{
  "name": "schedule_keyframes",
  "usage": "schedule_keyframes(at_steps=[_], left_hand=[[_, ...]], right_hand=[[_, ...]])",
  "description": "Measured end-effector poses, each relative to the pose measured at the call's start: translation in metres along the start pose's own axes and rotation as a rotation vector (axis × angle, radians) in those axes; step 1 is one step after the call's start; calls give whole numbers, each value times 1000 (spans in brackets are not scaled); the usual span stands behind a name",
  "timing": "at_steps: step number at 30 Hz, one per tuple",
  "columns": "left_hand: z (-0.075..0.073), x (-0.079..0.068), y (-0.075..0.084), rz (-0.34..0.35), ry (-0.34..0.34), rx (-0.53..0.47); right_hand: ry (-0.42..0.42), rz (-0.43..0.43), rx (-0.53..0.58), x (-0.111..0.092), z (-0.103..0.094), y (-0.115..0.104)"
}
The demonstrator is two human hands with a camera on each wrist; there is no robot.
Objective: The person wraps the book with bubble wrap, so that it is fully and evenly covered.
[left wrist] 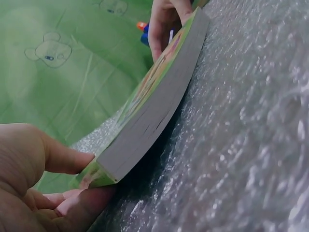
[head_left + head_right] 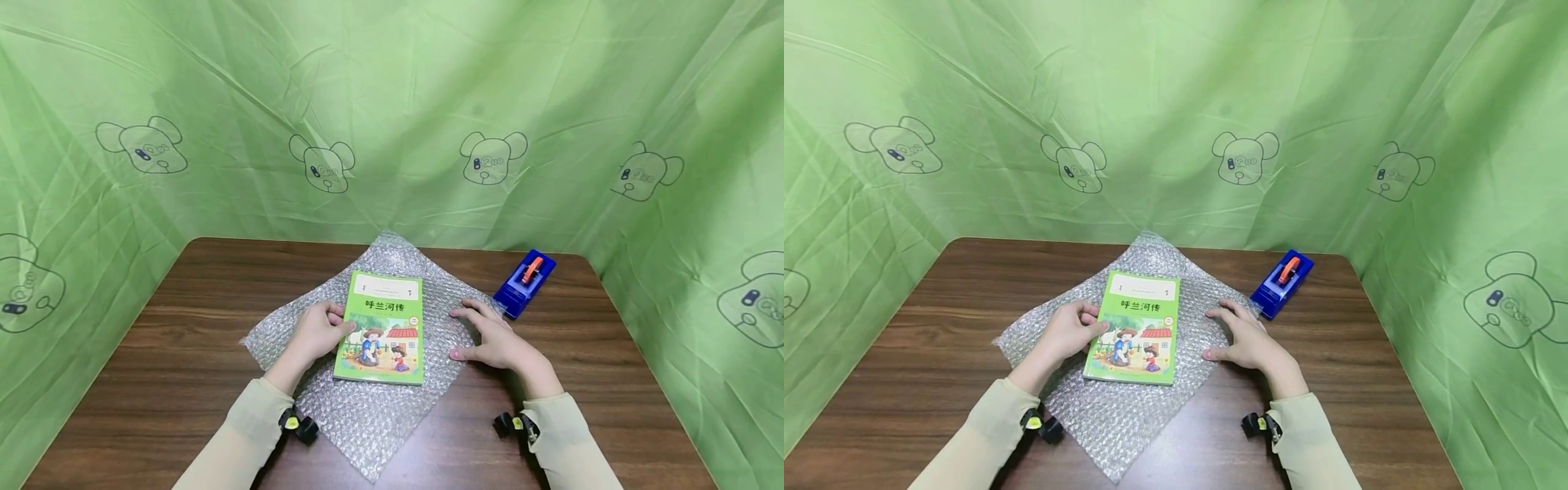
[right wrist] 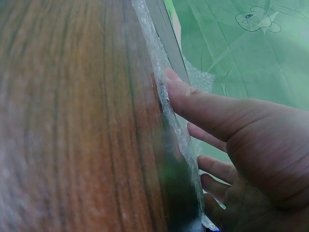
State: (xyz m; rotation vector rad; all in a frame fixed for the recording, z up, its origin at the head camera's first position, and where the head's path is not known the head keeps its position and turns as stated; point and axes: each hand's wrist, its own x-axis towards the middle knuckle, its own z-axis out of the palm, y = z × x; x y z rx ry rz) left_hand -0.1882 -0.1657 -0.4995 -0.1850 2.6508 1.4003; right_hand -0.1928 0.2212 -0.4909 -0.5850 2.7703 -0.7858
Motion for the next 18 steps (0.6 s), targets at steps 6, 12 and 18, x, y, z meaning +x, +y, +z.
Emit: schedule_keyframes(at_steps=[6, 12, 18], left_hand=[[-6, 1, -2, 77, -20, 136], [-13, 4, -7, 181, -51, 230], [-15, 7, -11, 243, -103, 237]], right_hand=[[-1, 4, -3, 0, 0, 0], [8, -2, -20, 1, 0, -1], [15, -17, -38, 1, -1, -2]])
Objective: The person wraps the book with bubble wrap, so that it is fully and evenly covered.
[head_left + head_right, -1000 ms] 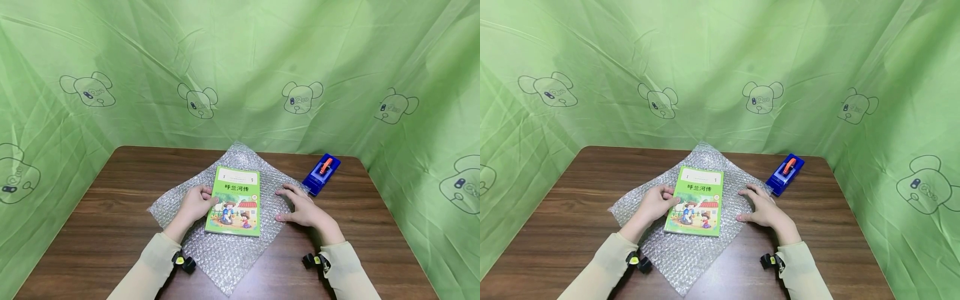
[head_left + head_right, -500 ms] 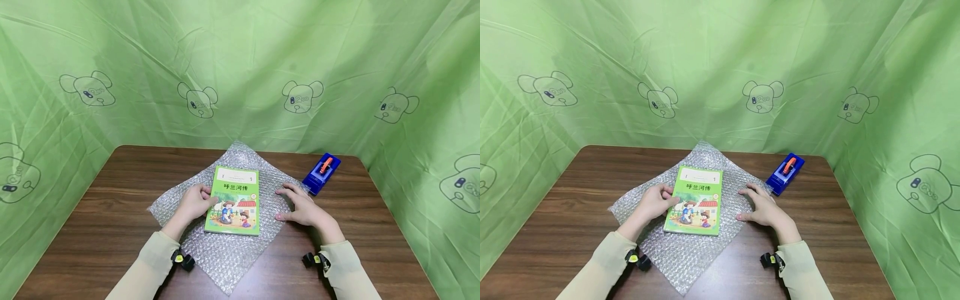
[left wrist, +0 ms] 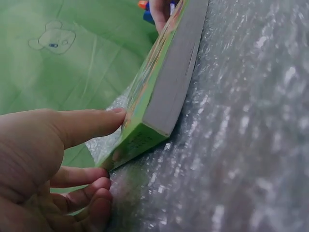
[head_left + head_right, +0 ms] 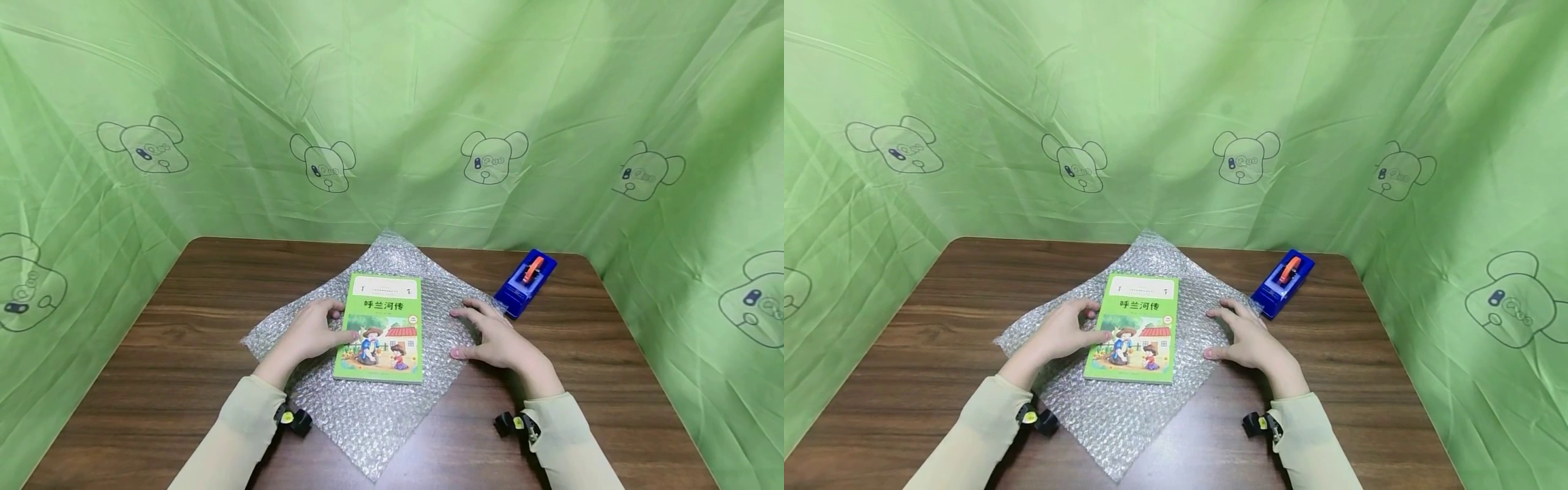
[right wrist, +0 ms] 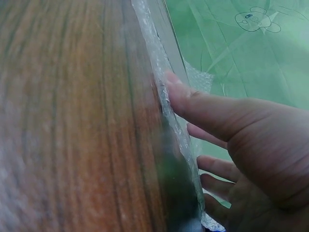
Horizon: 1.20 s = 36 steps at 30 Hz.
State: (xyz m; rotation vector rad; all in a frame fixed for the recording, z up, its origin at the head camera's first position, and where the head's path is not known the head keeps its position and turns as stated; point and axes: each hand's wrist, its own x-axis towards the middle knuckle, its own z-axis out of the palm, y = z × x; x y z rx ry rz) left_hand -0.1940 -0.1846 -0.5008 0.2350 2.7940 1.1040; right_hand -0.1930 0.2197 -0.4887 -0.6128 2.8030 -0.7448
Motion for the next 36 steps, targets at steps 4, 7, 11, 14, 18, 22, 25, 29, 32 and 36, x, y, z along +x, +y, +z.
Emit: schedule_keyframes(at_steps=[4, 7, 11, 14, 18, 22, 25, 29, 32, 36], left_hand=[[2, 1, -2, 48, 5, -16], [4, 1, -3, 62, 9, -43], [4, 1, -3, 49, 9, -81], [4, 0, -2, 64, 9, -98], [5, 2, -2, 79, 5, -105], [6, 3, -4, 76, 3, -127], [7, 4, -6, 85, 4, -146], [7, 4, -7, 96, -4, -158], [8, 4, -7, 101, -13, -153], [8, 4, -8, 124, -27, -136]], right_hand=[[17, -17, -10, 0, 1, 2], [25, -26, -14, 0, 1, 4], [42, -52, -11, 1, 2, 5], [64, -83, -16, 2, 2, 5], [77, -97, -24, 3, 2, 6], [73, -93, -24, 4, 3, 8], [64, -93, -22, 5, 3, 8], [50, -89, -19, 4, 2, 8], [45, -84, -18, 4, 1, 8], [40, -73, -12, 5, 1, 8]])
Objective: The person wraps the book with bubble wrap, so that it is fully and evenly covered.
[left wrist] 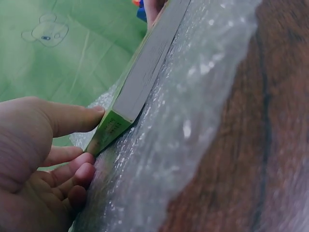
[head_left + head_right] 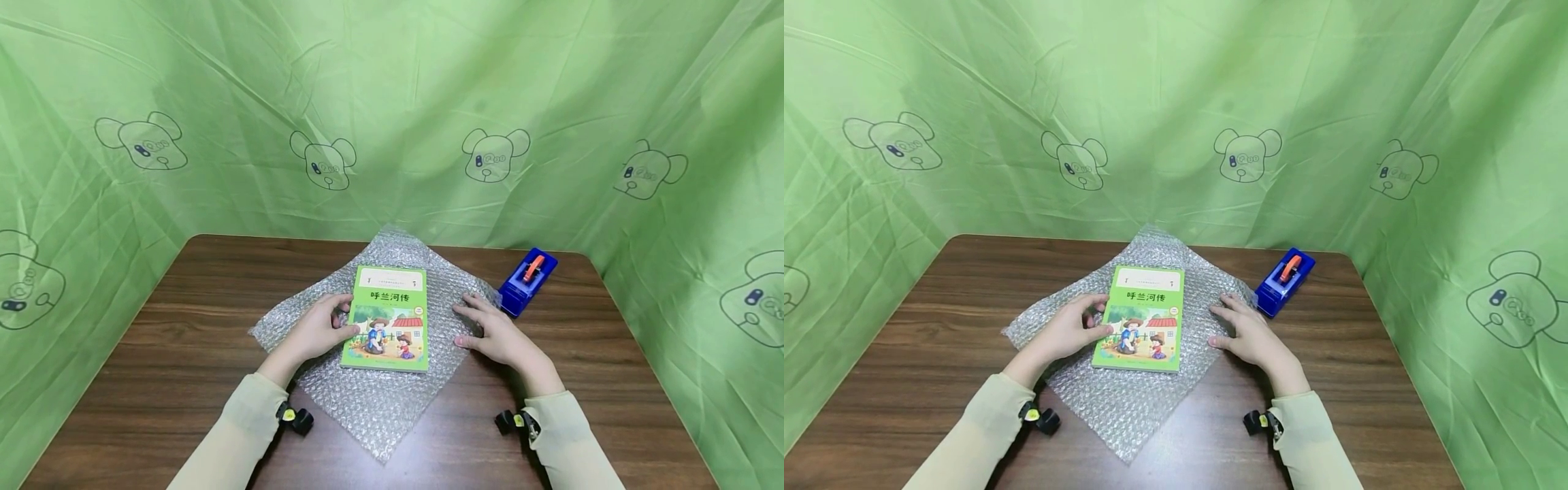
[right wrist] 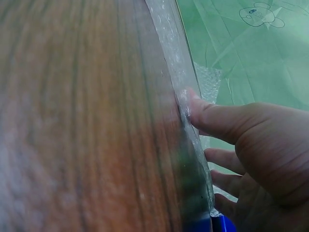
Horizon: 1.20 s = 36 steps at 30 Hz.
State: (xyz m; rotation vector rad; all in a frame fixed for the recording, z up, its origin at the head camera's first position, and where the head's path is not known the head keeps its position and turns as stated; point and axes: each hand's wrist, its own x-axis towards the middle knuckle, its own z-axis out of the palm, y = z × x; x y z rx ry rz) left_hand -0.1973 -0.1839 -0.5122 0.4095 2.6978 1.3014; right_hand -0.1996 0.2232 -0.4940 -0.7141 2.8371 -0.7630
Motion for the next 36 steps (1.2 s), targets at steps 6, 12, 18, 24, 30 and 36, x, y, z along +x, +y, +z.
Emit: schedule_keyframes(at_steps=[6, 12, 18, 24, 30, 36], left_hand=[[-2, -1, -1, 73, -42, 30], [-6, -2, 3, 77, -85, 50], [-10, -3, 6, 95, -112, 60], [-11, -4, 8, 98, -110, 81], [-11, -5, 14, 58, -133, 131], [-12, -8, 17, 20, -153, 120]], right_hand=[[-9, 11, 6, 1, 0, 0], [-10, 12, 2, 1, 0, 1], [-7, 9, -7, 1, 1, 1], [-3, 6, -17, 1, 1, 0], [0, 0, -32, 0, 0, -2], [2, 15, -32, 0, -1, -3]])
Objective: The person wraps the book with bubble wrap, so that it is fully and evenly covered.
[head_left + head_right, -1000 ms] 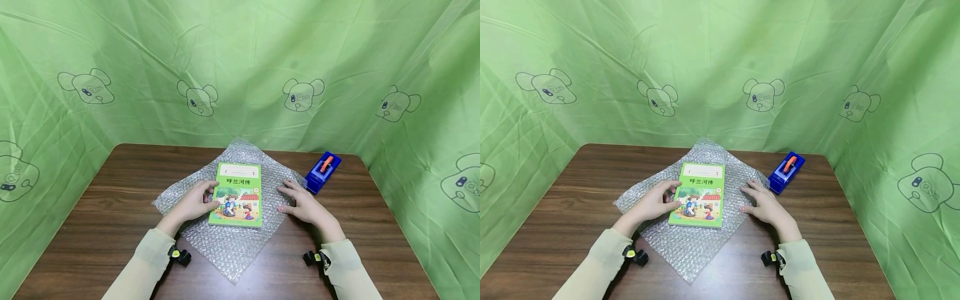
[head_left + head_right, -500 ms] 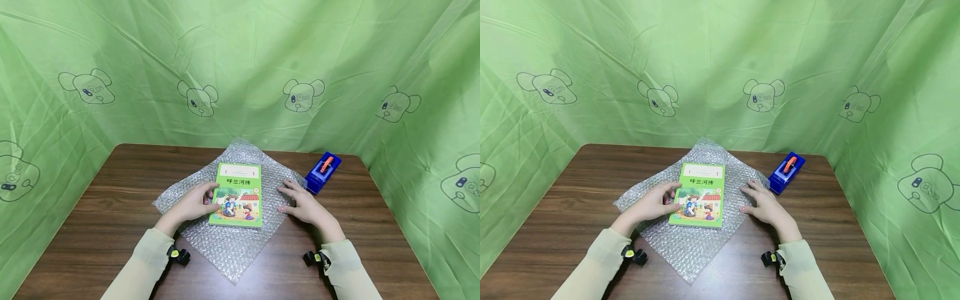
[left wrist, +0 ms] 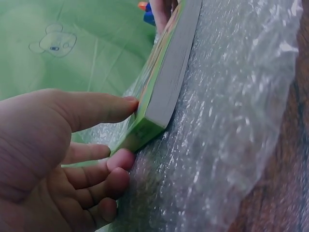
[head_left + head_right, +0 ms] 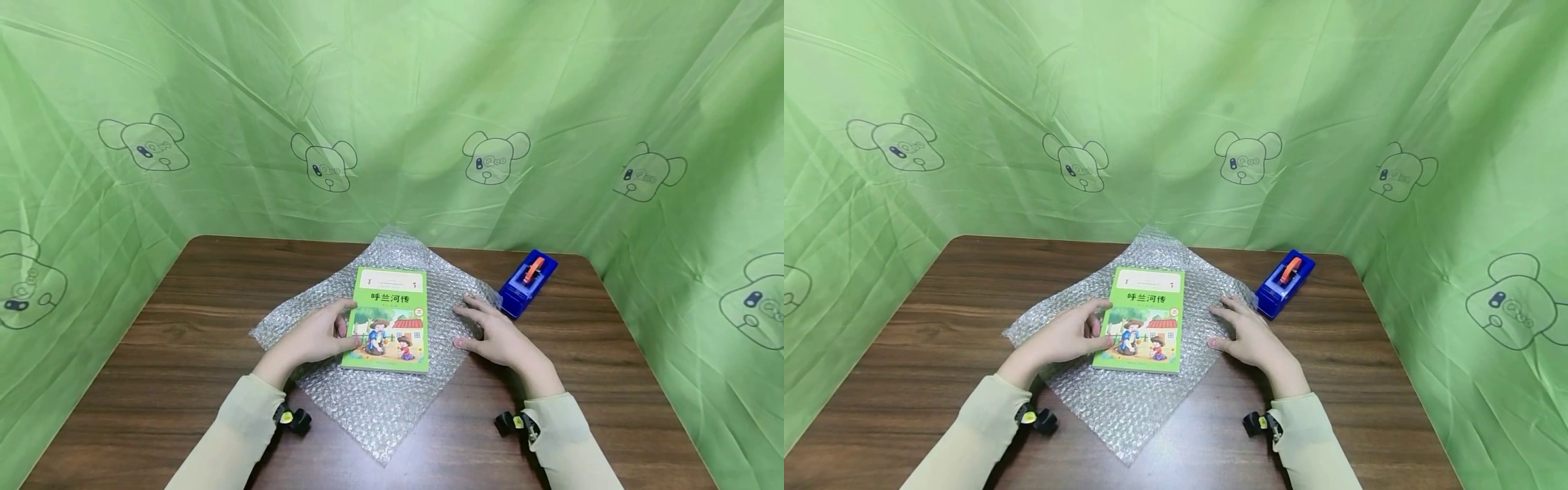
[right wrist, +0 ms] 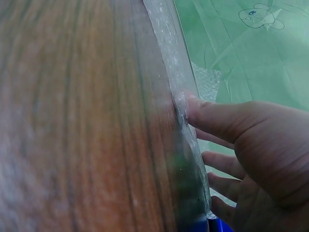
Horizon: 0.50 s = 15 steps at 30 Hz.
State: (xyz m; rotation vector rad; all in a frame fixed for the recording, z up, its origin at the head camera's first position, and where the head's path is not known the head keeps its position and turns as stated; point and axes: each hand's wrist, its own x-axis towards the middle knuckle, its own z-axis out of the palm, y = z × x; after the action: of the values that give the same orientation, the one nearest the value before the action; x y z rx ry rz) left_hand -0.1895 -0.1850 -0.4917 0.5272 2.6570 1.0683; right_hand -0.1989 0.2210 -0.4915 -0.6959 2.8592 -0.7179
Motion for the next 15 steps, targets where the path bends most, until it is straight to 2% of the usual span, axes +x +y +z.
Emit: schedule_keyframes(at_steps=[7, 12, 15], left_hand=[[-1, -1, -2, -4, -21, -41], [-3, -2, -2, 30, -35, -13], [-2, -2, 0, 50, -35, 12]], right_hand=[[0, -1, -1, 1, 0, -1], [15, -30, -17, 0, -1, -8], [24, -76, -17, 0, 0, -18]])
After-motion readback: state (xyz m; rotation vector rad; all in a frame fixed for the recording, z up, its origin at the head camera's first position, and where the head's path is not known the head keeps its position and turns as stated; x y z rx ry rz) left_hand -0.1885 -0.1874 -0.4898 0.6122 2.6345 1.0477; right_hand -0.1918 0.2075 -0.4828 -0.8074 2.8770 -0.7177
